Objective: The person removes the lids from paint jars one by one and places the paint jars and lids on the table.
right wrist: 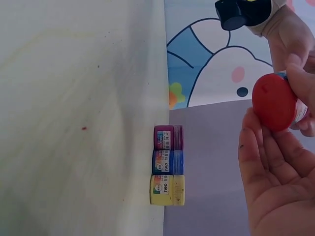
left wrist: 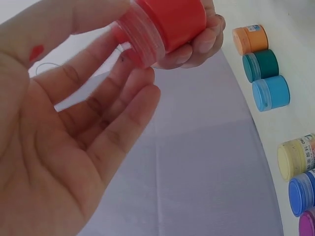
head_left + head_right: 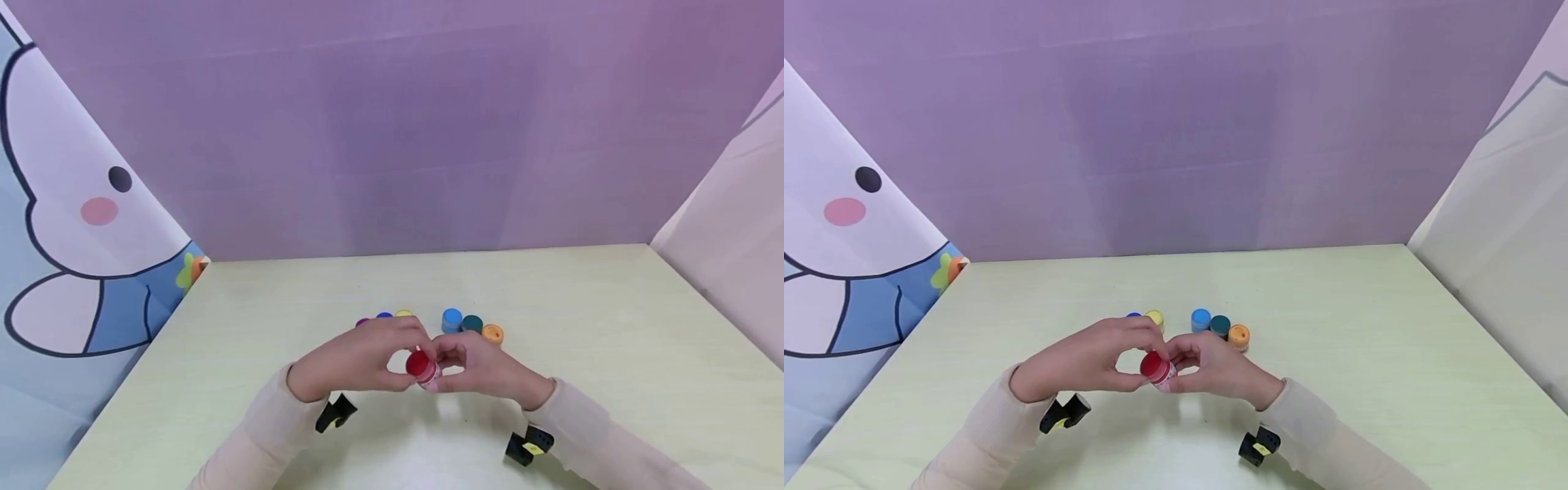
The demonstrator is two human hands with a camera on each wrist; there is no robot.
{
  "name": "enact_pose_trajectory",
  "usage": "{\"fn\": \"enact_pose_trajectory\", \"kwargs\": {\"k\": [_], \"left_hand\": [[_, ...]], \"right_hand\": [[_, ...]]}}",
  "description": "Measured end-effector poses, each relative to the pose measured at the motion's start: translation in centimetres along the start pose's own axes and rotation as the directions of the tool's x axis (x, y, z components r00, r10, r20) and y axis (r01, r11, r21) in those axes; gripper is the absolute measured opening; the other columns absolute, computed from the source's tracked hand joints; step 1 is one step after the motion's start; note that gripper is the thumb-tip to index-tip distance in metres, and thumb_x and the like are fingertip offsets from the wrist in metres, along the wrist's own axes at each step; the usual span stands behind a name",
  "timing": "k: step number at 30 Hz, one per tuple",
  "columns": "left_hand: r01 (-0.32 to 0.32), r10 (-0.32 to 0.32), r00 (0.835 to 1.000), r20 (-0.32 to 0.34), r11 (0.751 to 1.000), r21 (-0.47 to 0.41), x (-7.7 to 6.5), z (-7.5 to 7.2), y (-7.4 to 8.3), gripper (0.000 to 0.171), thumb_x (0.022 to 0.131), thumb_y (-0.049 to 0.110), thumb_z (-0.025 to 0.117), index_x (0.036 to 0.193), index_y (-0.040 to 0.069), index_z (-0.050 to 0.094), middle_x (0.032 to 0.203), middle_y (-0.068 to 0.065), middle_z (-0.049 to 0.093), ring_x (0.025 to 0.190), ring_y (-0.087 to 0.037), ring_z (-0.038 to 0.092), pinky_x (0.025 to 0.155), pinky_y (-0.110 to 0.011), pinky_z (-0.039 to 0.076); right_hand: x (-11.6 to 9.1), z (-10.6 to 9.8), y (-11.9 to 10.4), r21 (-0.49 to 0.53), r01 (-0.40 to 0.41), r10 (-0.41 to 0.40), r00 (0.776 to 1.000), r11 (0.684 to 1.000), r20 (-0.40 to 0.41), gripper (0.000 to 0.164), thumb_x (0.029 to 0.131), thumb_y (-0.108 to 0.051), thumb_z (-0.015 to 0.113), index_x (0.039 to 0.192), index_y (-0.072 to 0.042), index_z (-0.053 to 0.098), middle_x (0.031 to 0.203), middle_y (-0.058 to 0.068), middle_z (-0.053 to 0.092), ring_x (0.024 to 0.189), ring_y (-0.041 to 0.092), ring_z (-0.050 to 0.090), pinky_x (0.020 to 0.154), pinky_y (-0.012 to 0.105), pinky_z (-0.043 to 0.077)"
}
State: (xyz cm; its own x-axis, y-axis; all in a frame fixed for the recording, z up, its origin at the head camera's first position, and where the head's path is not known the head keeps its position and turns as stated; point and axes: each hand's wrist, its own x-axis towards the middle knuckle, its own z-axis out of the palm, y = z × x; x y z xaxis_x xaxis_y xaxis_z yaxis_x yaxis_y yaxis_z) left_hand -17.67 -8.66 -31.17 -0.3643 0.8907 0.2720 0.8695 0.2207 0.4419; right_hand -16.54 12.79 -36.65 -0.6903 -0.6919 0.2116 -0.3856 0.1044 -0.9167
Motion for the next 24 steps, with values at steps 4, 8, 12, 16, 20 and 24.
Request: {"fn": "enact_pose_trajectory", "kwargs": {"k": [4, 8, 12, 16, 20, 24], "left_hand": [[0.052, -0.052, 0.998, -0.041, 0.999, 0.004, 0.2, 0.1, 0.0, 0.022, 0.078, 0.012, 0.066, 0.099, 0.017, 0.060, 0.091, 0.010, 0.054, 0.083, -0.002, 0.049, 0.075, -0.018, 0.043], [0.090, -0.089, 0.994, -0.068, 0.996, 0.020, 0.4, 0.2, 0.0, 0.020, 0.079, 0.014, 0.066, 0.097, 0.017, 0.060, 0.088, 0.010, 0.054, 0.080, -0.002, 0.049, 0.072, -0.018, 0.044], [0.163, -0.158, 0.985, -0.075, 0.984, 0.065, 0.5, 0.4, -0.1, 0.018, 0.079, 0.022, 0.068, 0.095, 0.017, 0.060, 0.085, 0.011, 0.054, 0.076, -0.004, 0.049, 0.067, -0.017, 0.044], [0.232, -0.225, 0.971, -0.086, 0.969, 0.087, 0.5, 0.4, 0.0, 0.019, 0.079, 0.030, 0.069, 0.090, 0.017, 0.059, 0.081, 0.012, 0.054, 0.073, -0.007, 0.051, 0.061, -0.017, 0.044], [0.264, -0.257, 0.962, -0.092, 0.961, 0.077, 0.5, 0.4, 0.1, 0.020, 0.080, 0.034, 0.068, 0.087, 0.018, 0.058, 0.078, 0.013, 0.053, 0.069, -0.009, 0.052, 0.057, -0.018, 0.044], [0.266, -0.258, 0.962, -0.095, 0.960, 0.088, 0.3, 0.4, 0.0, 0.027, 0.079, 0.037, 0.068, 0.093, 0.017, 0.058, 0.083, 0.010, 0.054, 0.073, -0.008, 0.051, 0.061, -0.019, 0.044]], "right_hand": [[-0.1, 0.2, -1.7, -0.038, -0.013, 0.011, 0.998, 0.999, -0.054, 0.026, 0.079, -0.007, 0.069, 0.102, -0.005, 0.059, 0.093, 0.003, 0.063, 0.085, 0.021, 0.060, 0.080, 0.041, 0.048], [-0.1, 0.3, -2.2, -0.058, -0.055, 0.049, 0.994, 0.997, -0.100, 0.029, 0.078, -0.007, 0.070, 0.104, -0.004, 0.059, 0.093, 0.005, 0.062, 0.085, 0.022, 0.059, 0.080, 0.042, 0.048], [-0.2, 0.3, -1.8, -0.080, -0.057, 0.048, 0.992, 0.995, -0.117, 0.029, 0.078, -0.008, 0.069, 0.105, -0.004, 0.059, 0.093, 0.004, 0.062, 0.085, 0.021, 0.059, 0.081, 0.040, 0.047], [-0.1, 0.3, -0.5, -0.086, -0.063, 0.052, 0.991, 0.994, -0.125, 0.028, 0.078, -0.011, 0.070, 0.104, -0.009, 0.060, 0.094, 0.001, 0.062, 0.086, 0.018, 0.059, 0.082, 0.039, 0.047], [-0.1, 0.2, 0.5, -0.079, -0.067, 0.057, 0.991, 0.995, -0.122, 0.029, 0.077, -0.016, 0.071, 0.104, -0.013, 0.060, 0.094, 0.000, 0.062, 0.086, 0.017, 0.059, 0.082, 0.039, 0.047], [0.0, 0.1, 0.6, -0.081, -0.062, 0.052, 0.992, 0.995, -0.117, 0.029, 0.077, -0.020, 0.071, 0.104, -0.014, 0.060, 0.095, 0.000, 0.063, 0.086, 0.017, 0.059, 0.082, 0.039, 0.047]]}}
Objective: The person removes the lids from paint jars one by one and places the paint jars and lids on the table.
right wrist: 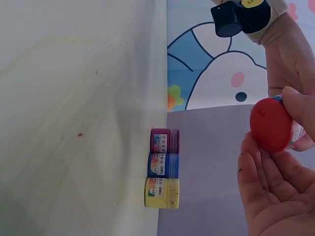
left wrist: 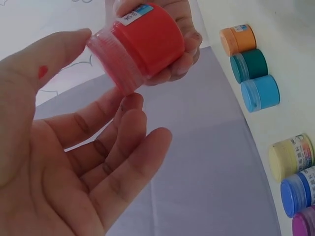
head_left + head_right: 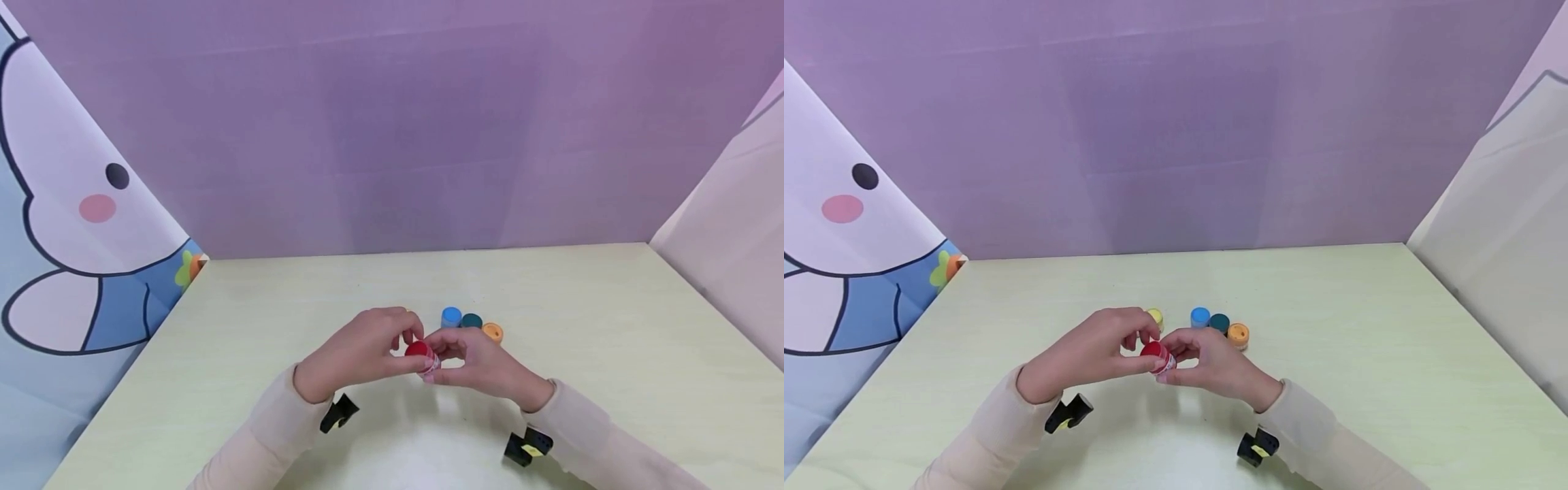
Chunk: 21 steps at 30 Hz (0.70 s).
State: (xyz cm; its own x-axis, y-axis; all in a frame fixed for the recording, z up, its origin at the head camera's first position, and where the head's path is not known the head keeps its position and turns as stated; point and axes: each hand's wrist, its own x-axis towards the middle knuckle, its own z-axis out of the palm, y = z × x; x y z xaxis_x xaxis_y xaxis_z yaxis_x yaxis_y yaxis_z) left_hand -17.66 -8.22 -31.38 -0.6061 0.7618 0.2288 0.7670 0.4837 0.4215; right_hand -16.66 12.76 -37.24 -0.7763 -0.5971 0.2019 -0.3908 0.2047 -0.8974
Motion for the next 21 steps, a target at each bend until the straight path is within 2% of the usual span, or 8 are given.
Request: {"fn": "enact_pose_trajectory", "kwargs": {"k": [2, 5, 10, 14, 21], "left_hand": [[-0.015, 0.015, 1.000, 0.007, 1.000, 0.002, -0.08, -0.16, -0.12, 0.033, 0.077, 0.037, 0.070, 0.099, 0.015, 0.058, 0.089, 0.009, 0.055, 0.078, -0.007, 0.051, 0.067, -0.019, 0.045], [-0.073, 0.074, 0.997, 0.026, 0.997, -0.019, -0.17, -0.48, -0.25, 0.043, 0.072, 0.034, 0.075, 0.106, 0.014, 0.057, 0.098, 0.008, 0.055, 0.087, -0.005, 0.049, 0.076, -0.020, 0.043], [-0.194, 0.204, 0.975, 0.087, 0.975, -0.109, -0.20, -0.85, -0.25, 0.046, 0.070, 0.012, 0.077, 0.111, 0.014, 0.055, 0.107, 0.008, 0.054, 0.100, -0.005, 0.047, 0.085, -0.021, 0.039], [-0.247, 0.260, 0.960, 0.105, 0.961, -0.121, -0.30, -0.91, -0.25, 0.041, 0.071, 0.001, 0.072, 0.106, 0.015, 0.056, 0.105, 0.008, 0.053, 0.098, -0.005, 0.047, 0.084, -0.019, 0.040], [-0.289, 0.296, 0.951, 0.089, 0.953, -0.088, -0.35, -0.80, -0.31, 0.030, 0.074, 0.004, 0.071, 0.099, 0.014, 0.057, 0.097, 0.007, 0.054, 0.089, -0.003, 0.048, 0.077, -0.014, 0.041]], "right_hand": [[0.04, -0.05, -0.05, -0.002, -0.004, 0.004, 1.000, 1.000, 0.004, 0.030, 0.077, -0.021, 0.071, 0.104, -0.014, 0.060, 0.095, 0.000, 0.062, 0.086, 0.018, 0.059, 0.081, 0.040, 0.047], [0.10, -0.15, -0.12, -0.005, -0.005, 0.005, 1.000, 1.000, 0.013, 0.030, 0.078, -0.020, 0.071, 0.105, -0.012, 0.060, 0.096, 0.001, 0.062, 0.086, 0.018, 0.059, 0.081, 0.039, 0.048], [0.11, -0.30, -0.13, -0.010, -0.002, 0.003, 0.999, 1.000, 0.036, 0.031, 0.078, -0.019, 0.071, 0.105, -0.007, 0.059, 0.098, 0.002, 0.062, 0.087, 0.017, 0.059, 0.081, 0.038, 0.048], [0.10, -0.27, 0.07, 0.017, 0.005, -0.006, 0.997, 1.000, 0.073, 0.029, 0.078, -0.018, 0.071, 0.103, -0.009, 0.060, 0.096, 0.002, 0.063, 0.087, 0.018, 0.060, 0.081, 0.039, 0.048], [0.13, -0.06, 0.28, 0.025, 0.031, -0.033, 0.995, 0.999, 0.096, 0.030, 0.078, -0.021, 0.071, 0.104, -0.014, 0.060, 0.096, 0.000, 0.064, 0.087, 0.018, 0.060, 0.080, 0.038, 0.049]]}}
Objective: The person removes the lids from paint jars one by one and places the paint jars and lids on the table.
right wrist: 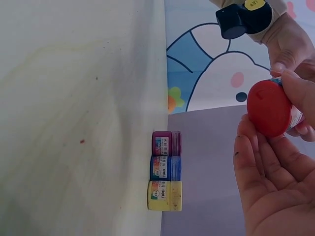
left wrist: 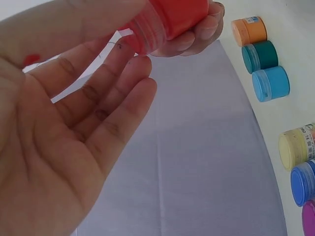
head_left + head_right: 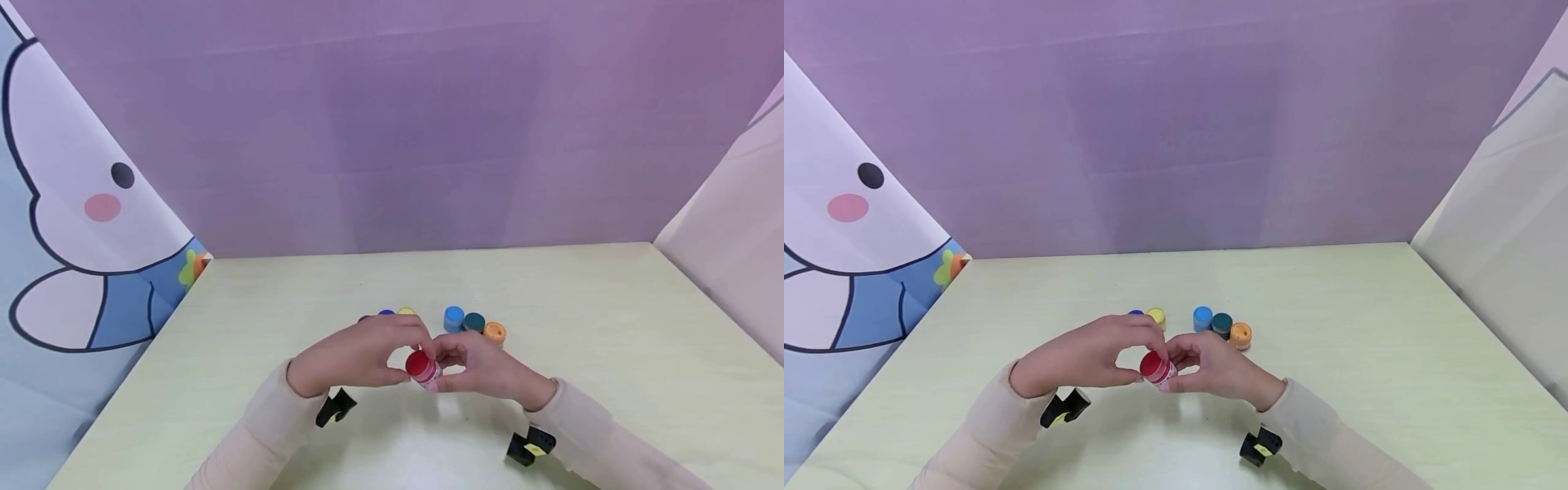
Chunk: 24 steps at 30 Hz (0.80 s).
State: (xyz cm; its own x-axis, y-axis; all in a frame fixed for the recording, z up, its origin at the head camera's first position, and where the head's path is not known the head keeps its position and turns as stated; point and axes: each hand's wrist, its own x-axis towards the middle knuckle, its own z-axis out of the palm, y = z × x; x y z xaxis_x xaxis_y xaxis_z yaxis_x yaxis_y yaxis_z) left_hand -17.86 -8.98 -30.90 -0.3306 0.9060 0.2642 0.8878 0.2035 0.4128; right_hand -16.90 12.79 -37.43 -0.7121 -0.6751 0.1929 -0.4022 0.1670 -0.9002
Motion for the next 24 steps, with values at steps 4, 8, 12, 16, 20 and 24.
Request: {"fn": "enact_pose_trajectory", "kwargs": {"k": [4, 8, 12, 16, 20, 24], "left_hand": [[-0.014, 0.014, 1.000, -0.009, 1.000, 0.003, -0.01, 0.11, -0.02, 0.027, 0.075, 0.005, 0.070, 0.097, 0.013, 0.058, 0.095, 0.006, 0.055, 0.087, -0.003, 0.049, 0.075, -0.013, 0.041], [-0.006, 0.006, 1.000, -0.015, 1.000, 0.011, 0.02, 0.17, -0.06, 0.026, 0.075, 0.008, 0.071, 0.097, 0.014, 0.058, 0.095, 0.007, 0.055, 0.087, -0.002, 0.049, 0.075, -0.013, 0.041], [0.020, -0.020, 1.000, -0.017, 1.000, 0.006, 0.07, 0.18, -0.04, 0.027, 0.075, 0.011, 0.072, 0.098, 0.014, 0.059, 0.095, 0.008, 0.056, 0.087, -0.002, 0.049, 0.076, -0.014, 0.041], [0.074, -0.075, 0.997, -0.022, 0.997, -0.009, 0.21, 0.13, 0.07, 0.028, 0.074, 0.012, 0.073, 0.098, 0.015, 0.060, 0.093, 0.009, 0.056, 0.086, -0.001, 0.049, 0.076, -0.015, 0.041], [0.135, -0.135, 0.990, -0.032, 0.991, -0.011, 0.44, 0.15, 0.13, 0.027, 0.074, 0.013, 0.073, 0.098, 0.015, 0.061, 0.089, 0.011, 0.057, 0.083, -0.002, 0.050, 0.075, -0.017, 0.043], [0.183, -0.183, 0.982, -0.036, 0.983, -0.001, 0.53, 0.32, -0.03, 0.025, 0.075, 0.015, 0.073, 0.098, 0.015, 0.062, 0.087, 0.012, 0.056, 0.080, -0.004, 0.050, 0.073, -0.018, 0.044]], "right_hand": [[0.03, 0.00, 0.03, -0.008, -0.003, 0.003, 1.000, 1.000, 0.003, 0.030, 0.078, -0.021, 0.071, 0.105, -0.014, 0.060, 0.096, -0.001, 0.064, 0.087, 0.018, 0.060, 0.079, 0.036, 0.049], [0.01, -0.04, 0.06, -0.011, -0.003, 0.003, 1.000, 1.000, 0.000, 0.030, 0.078, -0.020, 0.071, 0.105, -0.014, 0.060, 0.095, -0.001, 0.064, 0.087, 0.018, 0.060, 0.079, 0.037, 0.049], [-0.02, -0.04, 0.12, -0.007, -0.001, 0.001, 1.000, 1.000, -0.005, 0.029, 0.078, -0.019, 0.071, 0.104, -0.014, 0.060, 0.095, 0.000, 0.064, 0.086, 0.018, 0.060, 0.079, 0.038, 0.049], [-0.04, 0.00, 0.06, -0.002, 0.008, -0.008, 1.000, 1.000, -0.022, 0.029, 0.078, -0.016, 0.071, 0.104, -0.013, 0.060, 0.096, 0.000, 0.063, 0.086, 0.018, 0.060, 0.079, 0.038, 0.048], [-0.06, 0.02, -0.27, -0.021, -0.008, 0.007, 0.998, 1.000, -0.054, 0.030, 0.077, -0.015, 0.071, 0.105, -0.012, 0.060, 0.097, -0.001, 0.062, 0.086, 0.017, 0.059, 0.080, 0.039, 0.048], [-0.02, 0.03, -0.14, -0.055, -0.021, 0.017, 0.997, 0.998, -0.077, 0.030, 0.077, -0.019, 0.072, 0.105, -0.014, 0.061, 0.096, -0.002, 0.063, 0.086, 0.016, 0.060, 0.080, 0.039, 0.048]]}}
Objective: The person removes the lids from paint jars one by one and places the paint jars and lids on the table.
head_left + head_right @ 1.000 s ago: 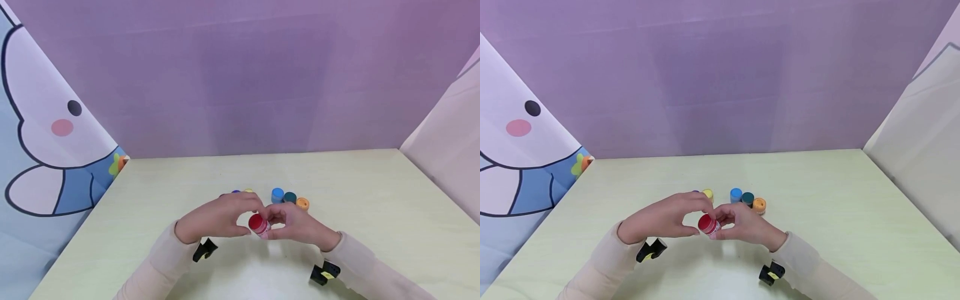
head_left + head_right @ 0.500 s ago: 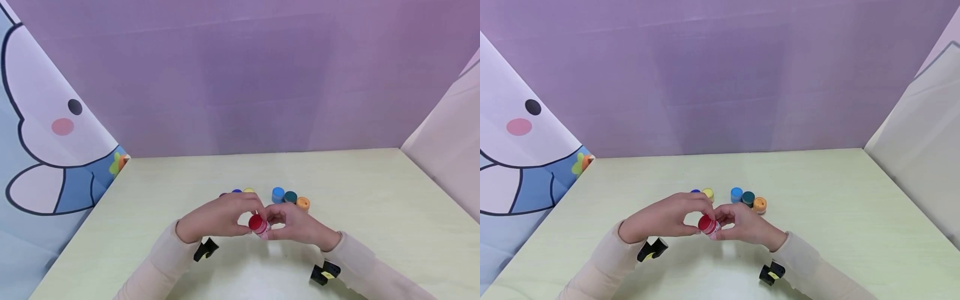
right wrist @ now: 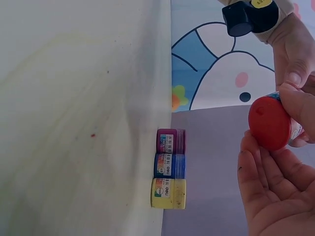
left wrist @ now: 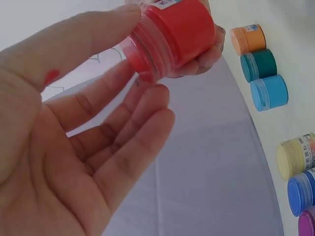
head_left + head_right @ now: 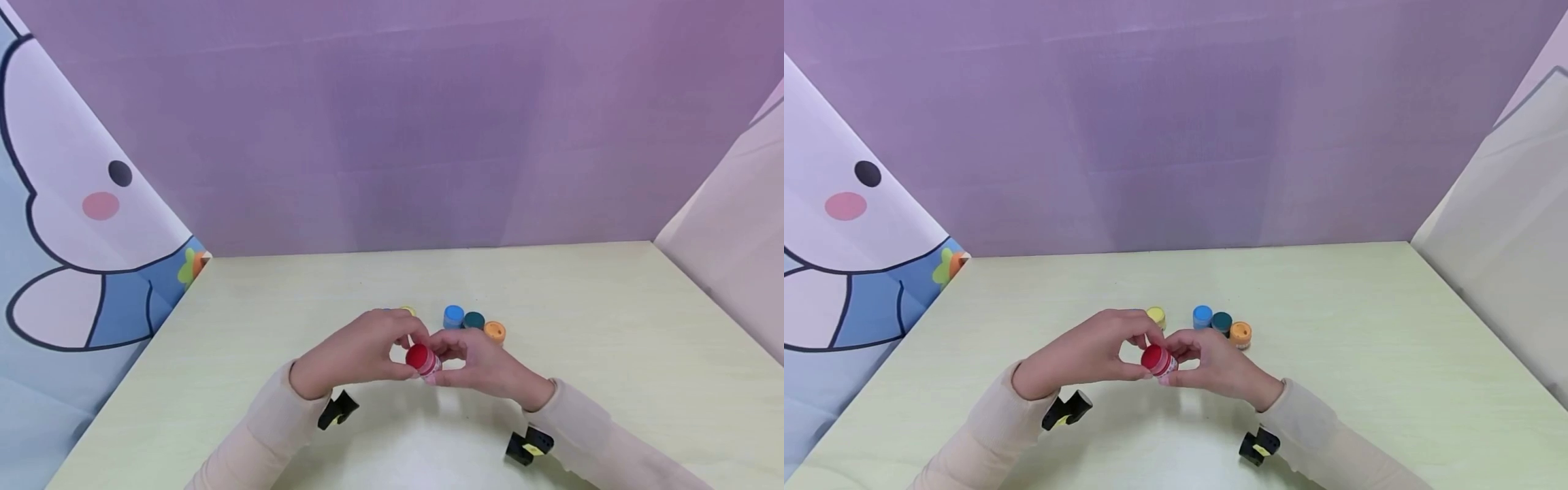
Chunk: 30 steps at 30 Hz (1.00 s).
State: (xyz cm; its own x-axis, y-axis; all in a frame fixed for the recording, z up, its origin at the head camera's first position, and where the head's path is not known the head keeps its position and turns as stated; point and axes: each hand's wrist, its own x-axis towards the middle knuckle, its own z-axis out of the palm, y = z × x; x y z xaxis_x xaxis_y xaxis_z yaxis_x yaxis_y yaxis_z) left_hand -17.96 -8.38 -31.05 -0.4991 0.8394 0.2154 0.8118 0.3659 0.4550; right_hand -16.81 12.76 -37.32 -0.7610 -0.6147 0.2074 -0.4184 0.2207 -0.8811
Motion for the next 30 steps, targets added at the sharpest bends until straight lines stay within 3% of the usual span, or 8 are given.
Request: {"fn": "enact_pose_trajectory", "kwargs": {"k": [9, 15, 18, 22, 26, 30], "left_hand": [[0.162, -0.162, 0.987, -0.021, 0.986, 0.026, 0.1, 0.4, 0.0, 0.025, 0.072, 0.025, 0.077, 0.087, 0.017, 0.059, 0.080, 0.013, 0.056, 0.074, -0.009, 0.054, 0.065, -0.020, 0.045], [0.195, -0.194, 0.980, -0.032, 0.981, 0.008, 0.0, 0.4, -0.2, 0.028, 0.071, 0.033, 0.076, 0.086, 0.016, 0.059, 0.078, 0.013, 0.057, 0.073, -0.011, 0.055, 0.063, -0.021, 0.045], [0.154, -0.154, 0.988, -0.012, 0.988, 0.000, -0.2, 0.1, -0.2, 0.032, 0.070, 0.035, 0.076, 0.091, 0.017, 0.060, 0.083, 0.014, 0.057, 0.078, -0.007, 0.054, 0.070, -0.022, 0.045], [0.009, -0.009, 1.000, 0.027, 1.000, -0.023, -0.3, -0.3, -0.1, 0.036, 0.071, 0.026, 0.077, 0.103, 0.017, 0.061, 0.096, 0.013, 0.057, 0.090, -0.003, 0.050, 0.082, -0.023, 0.040], [-0.133, 0.139, 0.989, 0.059, 0.987, -0.094, -0.3, -0.5, -0.1, 0.035, 0.074, 0.015, 0.074, 0.106, 0.012, 0.059, 0.102, 0.008, 0.057, 0.096, -0.003, 0.049, 0.085, -0.020, 0.039], [-0.187, 0.200, 0.976, 0.082, 0.972, -0.143, -0.3, -0.5, -0.2, 0.034, 0.074, 0.007, 0.073, 0.104, 0.011, 0.058, 0.102, 0.007, 0.057, 0.097, -0.003, 0.049, 0.084, -0.018, 0.040]], "right_hand": [[0.0, 0.2, 0.4, -0.038, -0.011, 0.010, 1.000, 0.999, -0.027, 0.031, 0.076, -0.025, 0.072, 0.103, -0.016, 0.060, 0.094, -0.006, 0.062, 0.085, 0.013, 0.060, 0.080, 0.036, 0.048], [0.0, 0.3, 0.5, -0.031, -0.032, 0.031, 0.999, 0.999, -0.024, 0.031, 0.076, -0.026, 0.073, 0.103, -0.017, 0.061, 0.094, -0.006, 0.063, 0.085, 0.013, 0.060, 0.081, 0.037, 0.048], [0.0, 0.2, 0.5, 0.009, -0.024, 0.024, 1.000, 1.000, -0.006, 0.031, 0.076, -0.024, 0.073, 0.104, -0.016, 0.061, 0.095, -0.003, 0.063, 0.085, 0.016, 0.060, 0.080, 0.038, 0.048], [0.1, 0.1, 0.6, 0.089, 0.012, -0.016, 0.999, 0.996, 0.043, 0.029, 0.078, -0.017, 0.071, 0.104, -0.012, 0.060, 0.097, 0.001, 0.063, 0.087, 0.019, 0.060, 0.081, 0.039, 0.048], [0.1, 0.1, 0.7, 0.165, 0.016, -0.034, 0.994, 0.986, 0.107, 0.029, 0.079, -0.010, 0.069, 0.106, -0.008, 0.059, 0.099, 0.004, 0.064, 0.089, 0.021, 0.061, 0.082, 0.039, 0.047], [0.1, 0.1, 0.1, 0.207, -0.006, -0.022, 0.991, 0.978, 0.134, 0.030, 0.079, -0.006, 0.067, 0.108, -0.005, 0.058, 0.101, 0.006, 0.063, 0.091, 0.023, 0.061, 0.083, 0.041, 0.046]]}}
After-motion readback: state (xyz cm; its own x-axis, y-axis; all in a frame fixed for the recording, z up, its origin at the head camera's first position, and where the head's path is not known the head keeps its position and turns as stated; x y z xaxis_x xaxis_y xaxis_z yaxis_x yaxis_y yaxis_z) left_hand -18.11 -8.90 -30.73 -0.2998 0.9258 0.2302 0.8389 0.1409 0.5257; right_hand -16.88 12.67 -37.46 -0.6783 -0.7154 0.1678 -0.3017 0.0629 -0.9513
